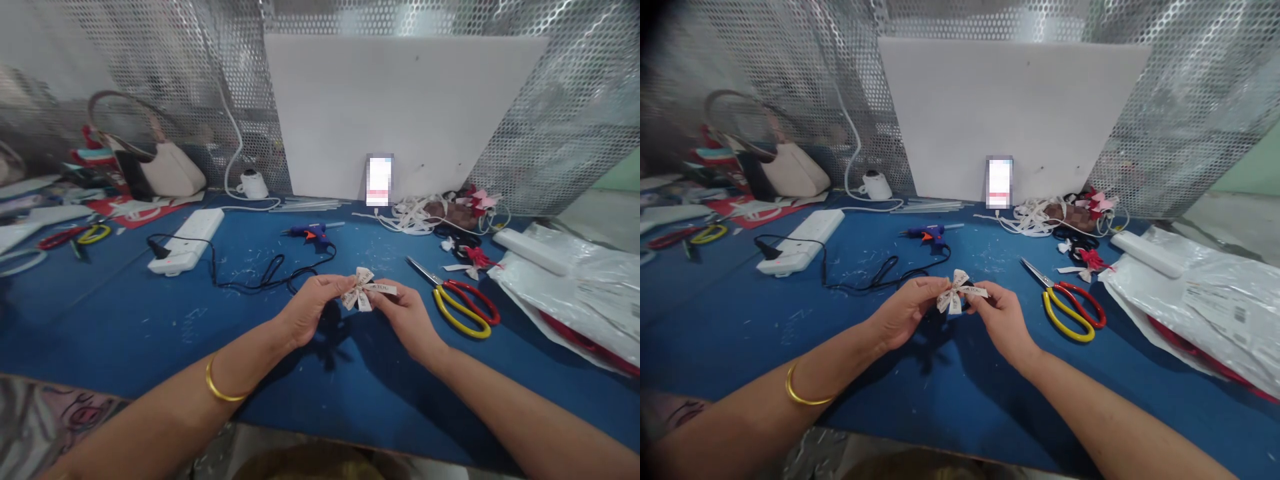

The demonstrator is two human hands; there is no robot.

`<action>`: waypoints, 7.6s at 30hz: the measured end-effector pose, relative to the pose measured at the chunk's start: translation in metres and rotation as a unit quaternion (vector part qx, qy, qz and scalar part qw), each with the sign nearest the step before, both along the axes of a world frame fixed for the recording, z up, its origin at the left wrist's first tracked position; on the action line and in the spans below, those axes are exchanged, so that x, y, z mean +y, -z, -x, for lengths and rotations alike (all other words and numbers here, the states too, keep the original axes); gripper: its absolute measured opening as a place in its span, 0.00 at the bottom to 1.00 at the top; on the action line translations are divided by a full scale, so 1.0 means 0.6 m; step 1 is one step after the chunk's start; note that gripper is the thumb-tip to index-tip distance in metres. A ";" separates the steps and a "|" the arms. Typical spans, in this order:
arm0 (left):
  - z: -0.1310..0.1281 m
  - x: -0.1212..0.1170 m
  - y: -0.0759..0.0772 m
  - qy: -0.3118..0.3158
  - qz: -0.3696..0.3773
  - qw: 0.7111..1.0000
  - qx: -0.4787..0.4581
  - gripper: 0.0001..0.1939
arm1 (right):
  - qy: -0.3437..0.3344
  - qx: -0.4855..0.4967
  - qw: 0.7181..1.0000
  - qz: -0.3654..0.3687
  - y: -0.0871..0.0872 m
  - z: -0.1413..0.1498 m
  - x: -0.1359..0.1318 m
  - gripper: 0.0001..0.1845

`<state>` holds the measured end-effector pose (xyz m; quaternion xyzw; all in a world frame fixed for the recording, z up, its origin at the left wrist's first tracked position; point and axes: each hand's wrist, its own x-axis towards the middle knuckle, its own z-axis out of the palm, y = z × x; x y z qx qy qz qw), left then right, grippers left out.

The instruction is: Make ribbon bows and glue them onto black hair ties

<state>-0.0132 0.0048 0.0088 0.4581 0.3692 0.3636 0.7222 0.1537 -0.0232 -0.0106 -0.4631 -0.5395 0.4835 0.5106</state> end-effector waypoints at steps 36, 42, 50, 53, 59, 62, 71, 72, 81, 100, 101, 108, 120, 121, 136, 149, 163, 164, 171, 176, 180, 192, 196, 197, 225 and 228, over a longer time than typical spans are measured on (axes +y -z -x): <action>0.000 0.000 0.002 0.021 -0.109 0.991 0.070 0.10 | 0.015 -0.070 0.997 0.010 0.004 0.001 0.003 0.05; -0.002 -0.004 0.000 0.023 -0.056 0.997 0.040 0.11 | 0.021 -0.082 0.996 -0.017 0.001 0.001 0.001 0.05; -0.001 -0.004 0.001 0.036 -0.043 0.998 0.041 0.14 | 0.017 -0.117 0.992 -0.039 0.008 -0.002 0.000 0.05; -0.003 -0.004 0.001 0.038 -0.051 0.997 0.035 0.14 | 0.013 -0.129 0.991 -0.046 0.015 -0.005 0.003 0.06; -0.005 -0.004 0.001 0.028 -0.062 0.997 0.042 0.15 | 0.001 -0.115 0.993 -0.037 0.019 -0.004 0.003 0.06; -0.006 -0.004 0.000 0.022 -0.061 0.997 0.047 0.16 | 0.006 -0.113 0.993 -0.035 0.016 -0.002 0.002 0.06; -0.003 -0.004 0.000 0.043 -0.052 0.996 0.050 0.10 | 0.024 -0.090 0.995 -0.030 0.012 -0.003 0.003 0.05; -0.004 -0.005 -0.001 0.052 -0.051 0.996 0.053 0.10 | 0.025 -0.093 0.995 -0.033 0.014 -0.003 0.003 0.05; -0.005 -0.006 -0.004 0.056 -0.049 0.995 0.073 0.11 | 0.024 -0.110 0.993 -0.025 0.013 -0.003 0.004 0.07; -0.004 -0.003 0.006 0.017 -0.060 0.995 0.073 0.13 | 0.010 -0.097 0.995 -0.007 0.018 -0.004 0.005 0.06; -0.003 -0.003 0.007 0.021 -0.055 0.996 0.071 0.13 | 0.010 -0.097 0.995 -0.006 0.017 -0.004 0.005 0.05; -0.004 -0.004 0.005 0.037 -0.029 0.998 0.045 0.19 | 0.004 -0.035 0.999 0.032 0.020 -0.002 0.009 0.07; -0.005 -0.007 0.003 0.028 -0.058 0.996 0.068 0.11 | -0.001 -0.061 0.998 0.022 0.024 -0.004 0.008 0.09; -0.004 -0.007 0.003 0.024 -0.062 0.996 0.067 0.11 | -0.003 -0.057 0.998 0.024 0.024 -0.004 0.008 0.09; -0.004 -0.007 0.003 0.033 -0.055 0.996 0.063 0.15 | 0.004 -0.107 0.994 -0.010 0.025 -0.004 0.007 0.07; -0.008 -0.006 0.005 0.005 -0.041 0.997 0.068 0.16 | 0.000 -0.161 0.985 -0.061 0.023 -0.005 0.004 0.08; -0.006 -0.006 0.002 0.030 -0.065 0.994 0.077 0.10 | 0.016 -0.103 0.995 0.004 0.021 -0.004 0.007 0.07; -0.006 -0.006 0.003 0.023 -0.068 0.994 0.077 0.10 | 0.015 -0.101 0.995 0.008 0.022 -0.004 0.007 0.08; -0.006 -0.006 0.001 -0.002 -0.090 0.992 0.083 0.12 | 0.018 -0.104 0.994 -0.018 0.025 -0.004 0.009 0.07; -0.008 -0.008 -0.003 0.019 -0.072 0.994 0.081 0.12 | 0.017 -0.109 0.994 -0.009 0.026 -0.006 0.009 0.06; -0.008 -0.010 -0.003 0.055 -0.065 0.992 0.095 0.11 | 0.013 -0.099 0.995 -0.010 0.026 -0.007 0.009 0.08; -0.007 -0.006 0.001 0.015 -0.074 0.994 0.080 0.17 | 0.007 -0.062 0.998 0.009 0.027 -0.004 0.011 0.07; -0.006 -0.007 -0.002 0.037 -0.070 0.994 0.070 0.21 | 0.003 -0.031 0.999 0.032 0.028 -0.004 0.013 0.08; -0.006 -0.007 -0.002 0.036 -0.071 0.994 0.076 0.20 | 0.003 -0.025 0.999 0.035 0.028 -0.004 0.013 0.08; -0.002 0.011 0.008 -0.031 0.151 0.984 -0.089 0.07 | -0.017 0.040 0.997 0.065 0.002 0.002 0.001 0.11; -0.002 0.013 0.009 -0.030 0.142 0.986 -0.077 0.06 | -0.018 0.038 0.997 0.059 0.005 0.000 0.001 0.12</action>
